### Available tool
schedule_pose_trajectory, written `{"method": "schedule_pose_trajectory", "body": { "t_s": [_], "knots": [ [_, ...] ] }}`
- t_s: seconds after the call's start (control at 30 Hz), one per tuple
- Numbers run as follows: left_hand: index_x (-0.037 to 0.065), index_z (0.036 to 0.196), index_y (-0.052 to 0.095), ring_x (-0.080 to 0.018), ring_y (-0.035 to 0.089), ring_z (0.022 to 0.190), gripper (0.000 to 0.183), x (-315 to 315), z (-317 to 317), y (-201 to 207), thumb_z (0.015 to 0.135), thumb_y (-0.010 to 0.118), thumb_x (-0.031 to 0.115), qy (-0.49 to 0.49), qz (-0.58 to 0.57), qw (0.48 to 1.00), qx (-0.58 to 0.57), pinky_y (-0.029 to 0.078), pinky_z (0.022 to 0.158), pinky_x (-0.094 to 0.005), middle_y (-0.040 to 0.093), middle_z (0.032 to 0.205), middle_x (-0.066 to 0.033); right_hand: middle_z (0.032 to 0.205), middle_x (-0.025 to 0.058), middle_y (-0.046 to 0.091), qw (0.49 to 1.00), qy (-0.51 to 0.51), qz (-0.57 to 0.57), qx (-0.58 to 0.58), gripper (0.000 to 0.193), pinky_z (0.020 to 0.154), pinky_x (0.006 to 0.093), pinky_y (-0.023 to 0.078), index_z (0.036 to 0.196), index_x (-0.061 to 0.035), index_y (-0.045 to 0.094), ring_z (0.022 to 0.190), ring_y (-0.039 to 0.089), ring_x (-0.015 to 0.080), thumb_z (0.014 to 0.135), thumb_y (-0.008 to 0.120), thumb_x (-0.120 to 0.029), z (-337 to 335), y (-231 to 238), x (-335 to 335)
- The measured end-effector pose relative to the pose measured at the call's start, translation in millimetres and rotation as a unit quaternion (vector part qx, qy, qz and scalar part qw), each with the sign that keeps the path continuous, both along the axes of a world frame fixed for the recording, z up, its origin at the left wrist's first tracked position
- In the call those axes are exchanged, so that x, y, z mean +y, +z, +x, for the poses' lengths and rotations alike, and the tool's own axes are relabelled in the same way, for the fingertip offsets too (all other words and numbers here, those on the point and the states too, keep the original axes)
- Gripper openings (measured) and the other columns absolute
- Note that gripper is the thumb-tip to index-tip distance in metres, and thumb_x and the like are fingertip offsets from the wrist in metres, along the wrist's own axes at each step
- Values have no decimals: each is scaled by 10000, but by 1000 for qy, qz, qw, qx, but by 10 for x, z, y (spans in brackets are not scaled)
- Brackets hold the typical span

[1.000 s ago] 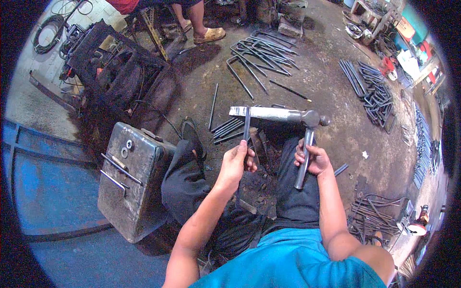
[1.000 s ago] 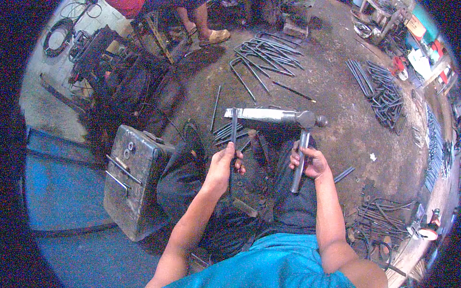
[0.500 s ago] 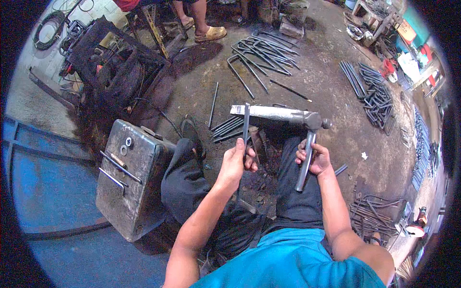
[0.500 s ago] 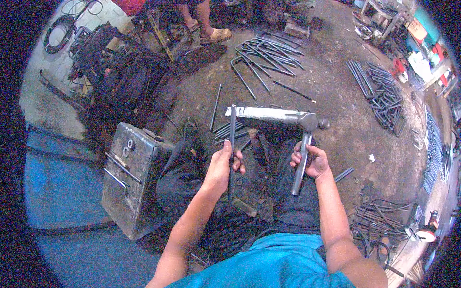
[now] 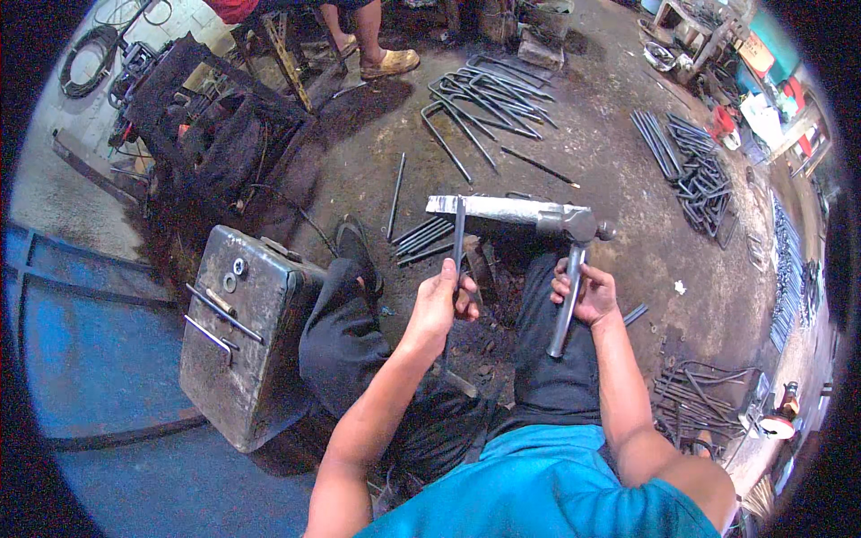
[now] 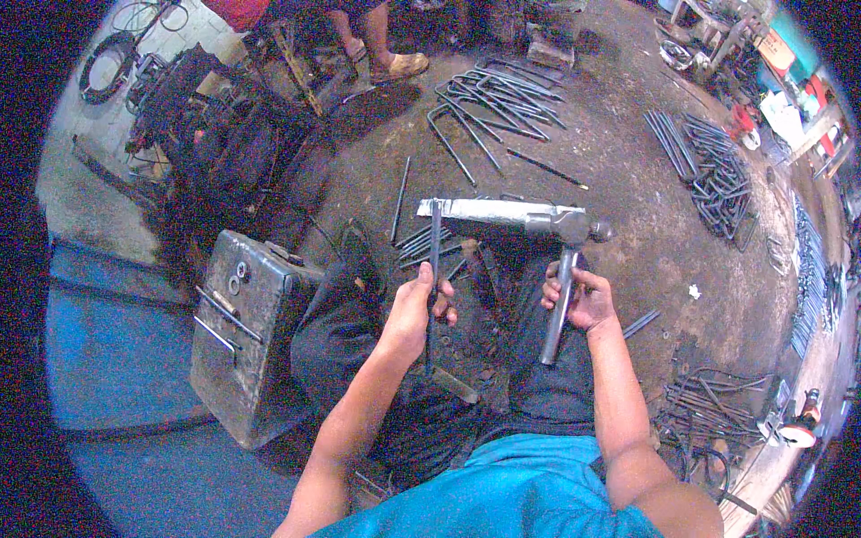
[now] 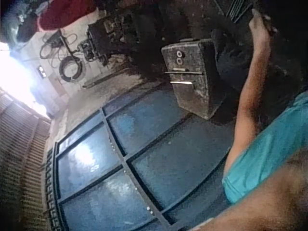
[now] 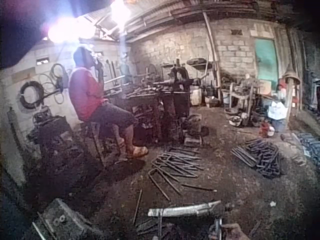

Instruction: Hammering and bending a metal rod against a metal block in a workshop.

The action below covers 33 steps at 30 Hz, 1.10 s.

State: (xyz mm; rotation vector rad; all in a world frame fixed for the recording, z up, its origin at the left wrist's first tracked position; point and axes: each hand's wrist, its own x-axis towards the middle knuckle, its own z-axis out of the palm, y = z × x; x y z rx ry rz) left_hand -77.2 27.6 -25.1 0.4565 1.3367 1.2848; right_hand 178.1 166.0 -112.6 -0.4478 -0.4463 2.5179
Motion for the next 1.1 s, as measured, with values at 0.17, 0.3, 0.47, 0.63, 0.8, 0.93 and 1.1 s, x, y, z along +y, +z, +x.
{"method": "schedule_pose_trajectory", "body": {
  "t_s": [0.17, 0.3, 0.47, 0.63, 0.8, 0.93, 1.1],
  "knots": [
    [46, 830, 560, -123, 418, 478, 544, 3, 5, -34, 953, 370, 541, -8, -10, 1000, -17, 343, 462, -260, 363, 544, 20, 747, 77, 489, 1000, 9, 5, -2, 409, 719, 392, 407, 1058, 18, 529, 712, 498, 219, 820, 591, -309, -4, -19, -5],
    [54, 833, 552, -92, 332, 453, 527, 0, -26, -54, 956, 372, 533, -27, -13, 999, -19, 276, 422, -249, 336, 538, 35, 719, 68, 473, 1000, 1, 13, -8, 396, 674, 381, 400, 1070, 10, 531, 663, 477, 198, 838, 579, -308, -40, -19, -21],
    [70, 811, 520, -70, 257, 449, 493, 55, 0, -19, 963, 378, 517, -56, -59, 995, -52, 212, 400, -229, 289, 540, 50, 675, 41, 420, 997, -10, 5, 72, 436, 499, 318, 366, 1118, -14, 524, 534, 393, 143, 922, 482, -402, -119, 79, -34],
    [81, 784, 512, -74, 279, 447, 492, 274, 151, -170, 946, 408, 533, -87, -94, 989, -67, 208, 401, -233, 313, 544, 53, 601, 12, 365, 997, -9, 15, 75, 506, 373, 251, 324, 961, -26, 518, 443, 347, 107, 946, 393, -516, -126, 247, 63],
    [91, 757, 538, -88, 339, 433, 490, 443, 304, -565, 932, 439, 538, -115, -101, 987, 57, 242, 404, -262, 400, 536, 26, 576, -6, 350, 993, -109, -29, -29, 484, 338, 244, 316, 887, -39, 521, 408, 336, 97, 958, 384, -497, -222, 483, 167],
    [77, 729, 588, -125, 409, 452, 512, 551, 338, -696, 936, 437, 520, -109, -129, 985, 30, 306, 432, -290, 479, 555, -1, 532, -10, 327, 993, -110, 36, 35, 506, 301, 245, 307, 849, -34, 536, 371, 332, 95, 959, 375, -500, -139, 648, 244],
    [95, 675, 548, -109, 378, 514, 510, 665, 411, -802, 959, 405, 493, -95, -111, 989, 21, 293, 493, -305, 450, 574, 20, 499, -4, 317, 988, -115, 105, 18, 494, 303, 249, 332, 819, -52, 528, 357, 354, 113, 960, 373, -499, -281, 1082, 380]
  ]
}}
